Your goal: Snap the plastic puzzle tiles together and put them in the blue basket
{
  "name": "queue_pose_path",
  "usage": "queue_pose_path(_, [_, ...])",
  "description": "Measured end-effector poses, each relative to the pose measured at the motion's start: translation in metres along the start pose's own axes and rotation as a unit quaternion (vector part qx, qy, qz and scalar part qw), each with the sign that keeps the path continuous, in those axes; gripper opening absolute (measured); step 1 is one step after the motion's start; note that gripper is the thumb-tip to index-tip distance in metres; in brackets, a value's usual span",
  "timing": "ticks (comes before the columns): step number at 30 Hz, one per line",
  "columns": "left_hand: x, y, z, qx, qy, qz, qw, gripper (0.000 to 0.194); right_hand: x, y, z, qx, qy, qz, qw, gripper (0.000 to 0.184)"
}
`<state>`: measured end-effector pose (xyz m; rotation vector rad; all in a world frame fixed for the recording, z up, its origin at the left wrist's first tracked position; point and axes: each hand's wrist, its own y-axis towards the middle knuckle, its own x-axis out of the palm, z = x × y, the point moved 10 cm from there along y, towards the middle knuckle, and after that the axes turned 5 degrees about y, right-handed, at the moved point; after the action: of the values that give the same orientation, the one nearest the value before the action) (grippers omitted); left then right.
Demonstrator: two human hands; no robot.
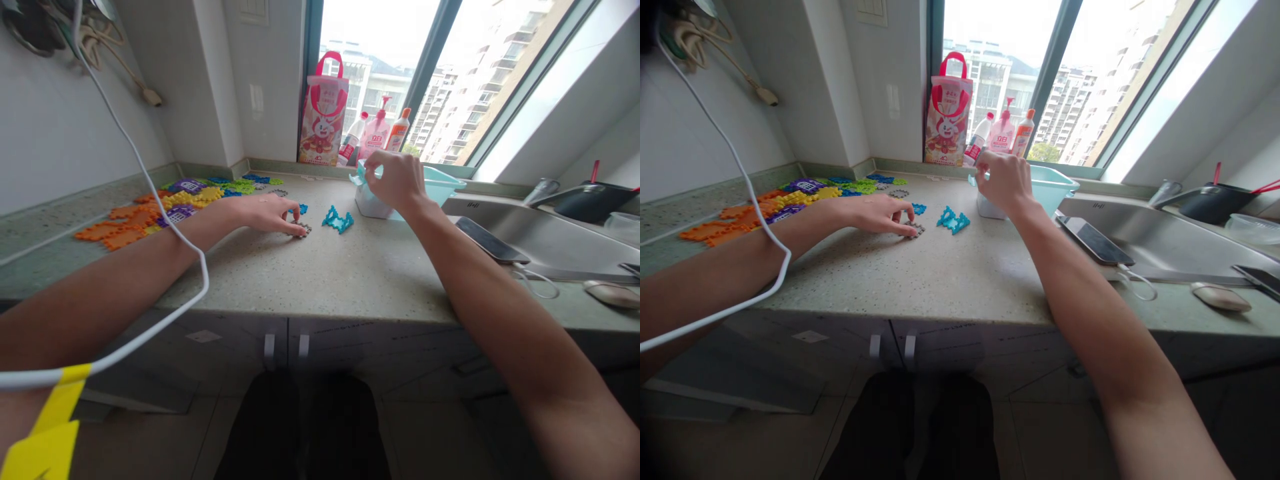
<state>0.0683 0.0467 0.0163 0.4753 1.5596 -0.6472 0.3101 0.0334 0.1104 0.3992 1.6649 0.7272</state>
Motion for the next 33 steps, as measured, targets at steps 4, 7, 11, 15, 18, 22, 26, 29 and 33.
queue_pose_path(4, [0.000, 0.000, -0.001, 0.001, -0.004, 0.004, 1.000, 0.088, 0.004, -0.007, -0.034, -0.057, 0.027, -0.024, 0.998, 0.042])
queue_pose_path(7, [0.000, 0.001, -0.002, -0.008, -0.003, 0.001, 1.000, 0.085, 0.013, -0.012, -0.055, -0.104, 0.077, -0.068, 0.989, 0.037])
queue_pose_path(11, [-0.001, 0.002, -0.007, -0.024, -0.003, 0.000, 1.000, 0.088, 0.030, -0.019, -0.076, -0.143, 0.137, -0.136, 0.971, 0.031])
queue_pose_path(15, [-0.004, 0.004, -0.002, -0.012, -0.025, 0.030, 0.999, 0.091, 0.051, -0.029, -0.089, -0.173, 0.158, -0.205, 0.951, 0.030])
queue_pose_path(18, [-0.006, 0.004, 0.008, 0.012, -0.034, 0.056, 0.998, 0.083, 0.056, -0.034, -0.097, -0.193, 0.164, -0.220, 0.942, 0.029])
queue_pose_path(22, [-0.007, 0.006, 0.017, 0.047, -0.032, 0.080, 0.995, 0.073, 0.052, -0.040, -0.109, -0.211, 0.172, -0.228, 0.935, 0.032])
queue_pose_path(26, [-0.007, 0.008, 0.018, 0.069, -0.021, 0.100, 0.992, 0.065, 0.049, -0.045, -0.118, -0.208, 0.193, -0.254, 0.925, 0.028])
queue_pose_path(29, [-0.008, 0.008, 0.019, 0.079, -0.002, 0.107, 0.991, 0.061, 0.050, -0.047, -0.118, -0.192, 0.192, -0.266, 0.925, 0.020])
queue_pose_path(33, [-0.009, 0.006, 0.025, 0.091, -0.006, 0.100, 0.991, 0.054, 0.050, -0.047, -0.119, -0.188, 0.188, -0.262, 0.928, 0.017])
